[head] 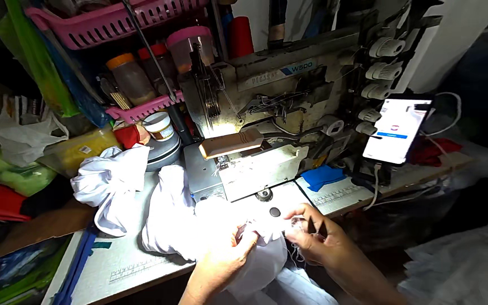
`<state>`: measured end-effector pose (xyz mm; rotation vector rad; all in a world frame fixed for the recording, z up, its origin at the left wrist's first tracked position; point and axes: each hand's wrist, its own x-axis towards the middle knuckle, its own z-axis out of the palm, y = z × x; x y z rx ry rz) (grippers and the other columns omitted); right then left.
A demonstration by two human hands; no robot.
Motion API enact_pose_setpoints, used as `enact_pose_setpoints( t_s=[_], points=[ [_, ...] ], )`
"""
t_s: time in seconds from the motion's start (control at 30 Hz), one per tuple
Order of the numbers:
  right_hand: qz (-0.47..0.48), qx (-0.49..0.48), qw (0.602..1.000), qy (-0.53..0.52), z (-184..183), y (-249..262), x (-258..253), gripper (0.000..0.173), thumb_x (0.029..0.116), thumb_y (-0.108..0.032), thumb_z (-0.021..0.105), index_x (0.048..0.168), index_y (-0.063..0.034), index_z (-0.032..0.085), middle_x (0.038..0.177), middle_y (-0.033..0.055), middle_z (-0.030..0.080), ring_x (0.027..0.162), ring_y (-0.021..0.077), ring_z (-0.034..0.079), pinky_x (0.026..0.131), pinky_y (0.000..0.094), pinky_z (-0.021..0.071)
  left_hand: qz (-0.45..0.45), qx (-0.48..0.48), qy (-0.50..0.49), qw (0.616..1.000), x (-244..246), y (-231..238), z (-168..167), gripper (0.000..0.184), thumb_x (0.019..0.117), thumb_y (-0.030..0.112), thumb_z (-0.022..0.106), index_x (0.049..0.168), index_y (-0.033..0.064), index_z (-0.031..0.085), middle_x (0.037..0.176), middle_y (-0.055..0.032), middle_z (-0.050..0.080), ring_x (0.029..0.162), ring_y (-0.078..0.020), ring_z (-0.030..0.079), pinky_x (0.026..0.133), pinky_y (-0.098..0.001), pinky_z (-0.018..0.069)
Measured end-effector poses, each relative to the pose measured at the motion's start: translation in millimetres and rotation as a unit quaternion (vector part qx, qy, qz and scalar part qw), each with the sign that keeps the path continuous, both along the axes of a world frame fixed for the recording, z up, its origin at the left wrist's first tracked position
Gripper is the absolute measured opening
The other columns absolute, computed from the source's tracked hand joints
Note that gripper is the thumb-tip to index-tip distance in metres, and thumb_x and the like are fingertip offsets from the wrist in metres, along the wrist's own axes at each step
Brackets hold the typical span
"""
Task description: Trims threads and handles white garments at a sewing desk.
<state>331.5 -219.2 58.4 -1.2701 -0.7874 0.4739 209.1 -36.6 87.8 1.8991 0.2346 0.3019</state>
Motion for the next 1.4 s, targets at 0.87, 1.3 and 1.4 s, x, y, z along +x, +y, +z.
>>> enact_pose_setpoints(
  t_s=[0.87, 1.3, 1.4],
  points=[
    [-0.212, -0.075, 0.973, 0.042, -13, 44, 14, 0.019, 0.1035, -0.007, 0.054, 0.089, -0.0050, 0.067, 0.065, -0.0053, 0.056, 0.051, -0.0016, 0.048, 0.049, 0.0155, 0.0420, -0.103, 0.055, -0.145, 0.983, -76, 8, 30, 0.020, 0.1038, 0.008, 0.055, 0.105, -0.0005, 0.073, 0.088, -0.0020, 0.073, 0.071, 0.0073, 0.056, 0.067, -0.0101, 0.0466],
    [-0.187, -0.080, 0.961, -0.189, -13, 30, 14, 0.010, 0.0896, -0.013, 0.061, 0.085, -0.0133, 0.070, 0.069, -0.0119, 0.060, 0.060, -0.0098, 0.051, 0.056, 0.0087, 0.0423, 0.065, -0.190, -0.231, 0.952, -43, -1, 8, 0.021, 0.1027, 0.031, 0.058, 0.111, 0.0188, 0.073, 0.078, 0.0148, 0.065, 0.064, 0.0076, 0.058, 0.061, -0.0118, 0.0514],
    [-0.185, -0.098, 0.953, -0.218, -4, 29, 8, 0.012, 0.0896, -0.018, 0.061, 0.081, -0.0153, 0.069, 0.065, -0.0124, 0.055, 0.057, -0.0093, 0.047, 0.052, 0.0089, 0.0390, 0.098, 0.188, -0.099, 0.972, -11, -26, -9, 0.060, 0.0889, 0.052, 0.071, 0.121, 0.0008, 0.068, 0.094, -0.0040, 0.072, 0.082, -0.0098, 0.068, 0.072, -0.0340, 0.0580]
  ],
)
